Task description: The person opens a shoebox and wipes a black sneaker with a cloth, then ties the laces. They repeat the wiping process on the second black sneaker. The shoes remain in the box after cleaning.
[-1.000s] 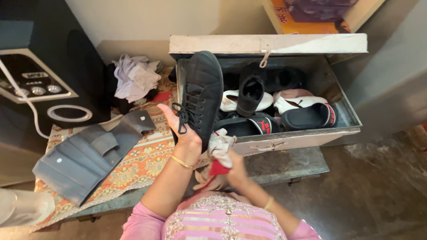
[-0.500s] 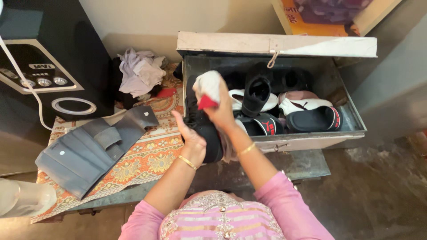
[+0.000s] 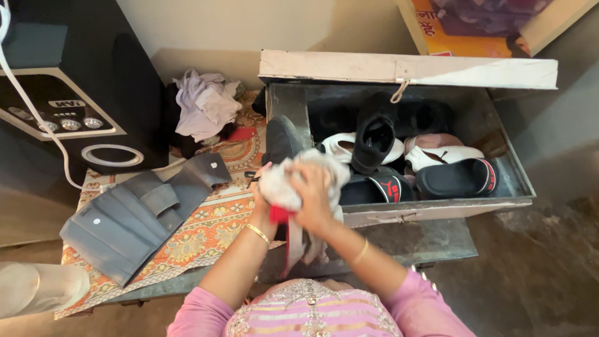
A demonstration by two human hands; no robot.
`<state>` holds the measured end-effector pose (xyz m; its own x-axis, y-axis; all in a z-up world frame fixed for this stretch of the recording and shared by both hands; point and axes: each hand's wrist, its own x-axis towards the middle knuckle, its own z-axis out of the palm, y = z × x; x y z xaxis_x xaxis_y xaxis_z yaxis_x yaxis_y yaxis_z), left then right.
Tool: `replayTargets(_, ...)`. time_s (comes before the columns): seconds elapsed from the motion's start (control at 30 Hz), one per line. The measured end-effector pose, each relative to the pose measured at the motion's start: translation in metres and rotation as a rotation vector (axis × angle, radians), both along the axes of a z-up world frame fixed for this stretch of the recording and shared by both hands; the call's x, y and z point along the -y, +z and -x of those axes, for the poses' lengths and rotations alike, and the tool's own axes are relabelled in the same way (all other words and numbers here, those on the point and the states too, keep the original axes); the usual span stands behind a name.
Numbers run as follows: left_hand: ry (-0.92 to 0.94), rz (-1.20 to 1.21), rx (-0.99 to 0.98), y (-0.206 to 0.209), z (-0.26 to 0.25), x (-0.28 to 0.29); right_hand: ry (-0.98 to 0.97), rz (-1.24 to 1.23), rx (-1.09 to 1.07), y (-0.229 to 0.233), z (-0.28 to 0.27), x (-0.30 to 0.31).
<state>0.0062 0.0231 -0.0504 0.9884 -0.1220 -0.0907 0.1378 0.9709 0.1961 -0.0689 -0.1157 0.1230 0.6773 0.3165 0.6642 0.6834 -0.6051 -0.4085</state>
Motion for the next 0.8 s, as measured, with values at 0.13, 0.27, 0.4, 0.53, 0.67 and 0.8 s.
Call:
replayTargets(0.13,-0.028,-0.006,-0.066,0.001,-0.008,0.016,0.002,-0.162,-0.037,0.023,-0.096,-0.017)
replayTargets(0.27,-0.037,-0.086,-0.271,0.037,0.012,0.025,-0.055,-0.124,-0.085,0.006,-0.169,-0.024)
replayTargets(0.4,0.043,-0.145,-0.226,0.056,0.012,0.029,-0.072,-0.197,-0.138,-0.023,-0.225,-0.019)
replayTargets(0.53,-0.121,-0.061,-0.281,0.065,0.021,0.029,-0.055,-0.107,-0.327,-0.028,-0.204,-0.003)
replayTargets(0.67,-0.103,-0.025,-0.216,0.082,0.024,0.029,-0.017,-0.196,-0.292,-0.014,-0.114,0.026)
replayTargets(0.8,-0.095,0.040,-0.237,0.101,0.027,0.034,0.016,-0.150,-0.380,0.002,-0.012,0.042)
